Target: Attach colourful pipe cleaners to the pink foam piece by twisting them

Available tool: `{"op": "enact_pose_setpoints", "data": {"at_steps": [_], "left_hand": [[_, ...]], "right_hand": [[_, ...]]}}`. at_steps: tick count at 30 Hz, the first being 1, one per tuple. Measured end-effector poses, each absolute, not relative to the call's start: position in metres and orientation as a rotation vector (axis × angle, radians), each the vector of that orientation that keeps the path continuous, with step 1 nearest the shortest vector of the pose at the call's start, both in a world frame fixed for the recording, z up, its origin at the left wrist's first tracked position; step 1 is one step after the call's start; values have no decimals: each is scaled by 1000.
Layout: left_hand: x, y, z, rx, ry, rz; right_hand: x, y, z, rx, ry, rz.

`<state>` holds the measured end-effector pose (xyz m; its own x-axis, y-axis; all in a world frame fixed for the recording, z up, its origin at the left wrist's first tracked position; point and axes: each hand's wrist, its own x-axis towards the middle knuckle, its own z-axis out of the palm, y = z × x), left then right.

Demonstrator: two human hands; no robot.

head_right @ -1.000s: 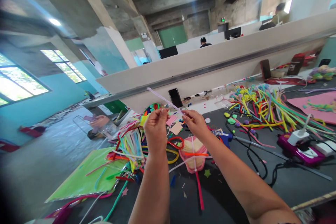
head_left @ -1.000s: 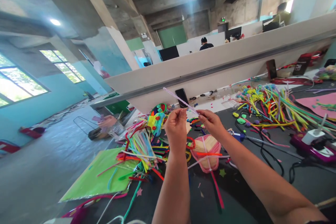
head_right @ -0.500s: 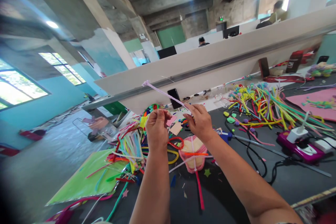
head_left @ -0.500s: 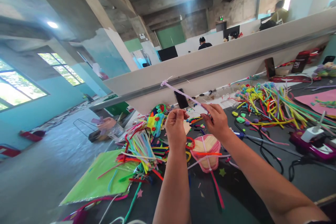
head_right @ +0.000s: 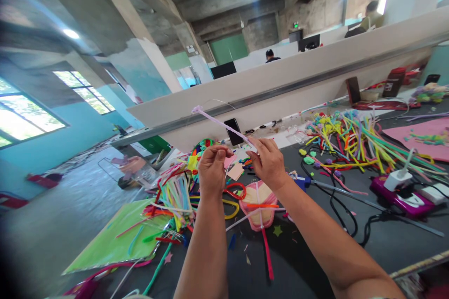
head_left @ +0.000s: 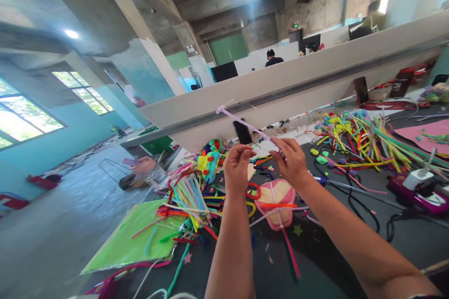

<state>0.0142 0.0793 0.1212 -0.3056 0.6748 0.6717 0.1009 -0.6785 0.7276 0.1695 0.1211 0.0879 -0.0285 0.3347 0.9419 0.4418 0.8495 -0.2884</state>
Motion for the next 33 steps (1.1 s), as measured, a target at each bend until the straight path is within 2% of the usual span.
{"op": "enact_pose_setpoints", "data": {"at_steps": [18,33], "left_hand": [[13,82,118,1502,826,2040],[16,81,116,1530,917,2130]], "right_hand": [[165,119,89,-583,-1643,-83],[162,119,84,-570,-1668,-29]]}}
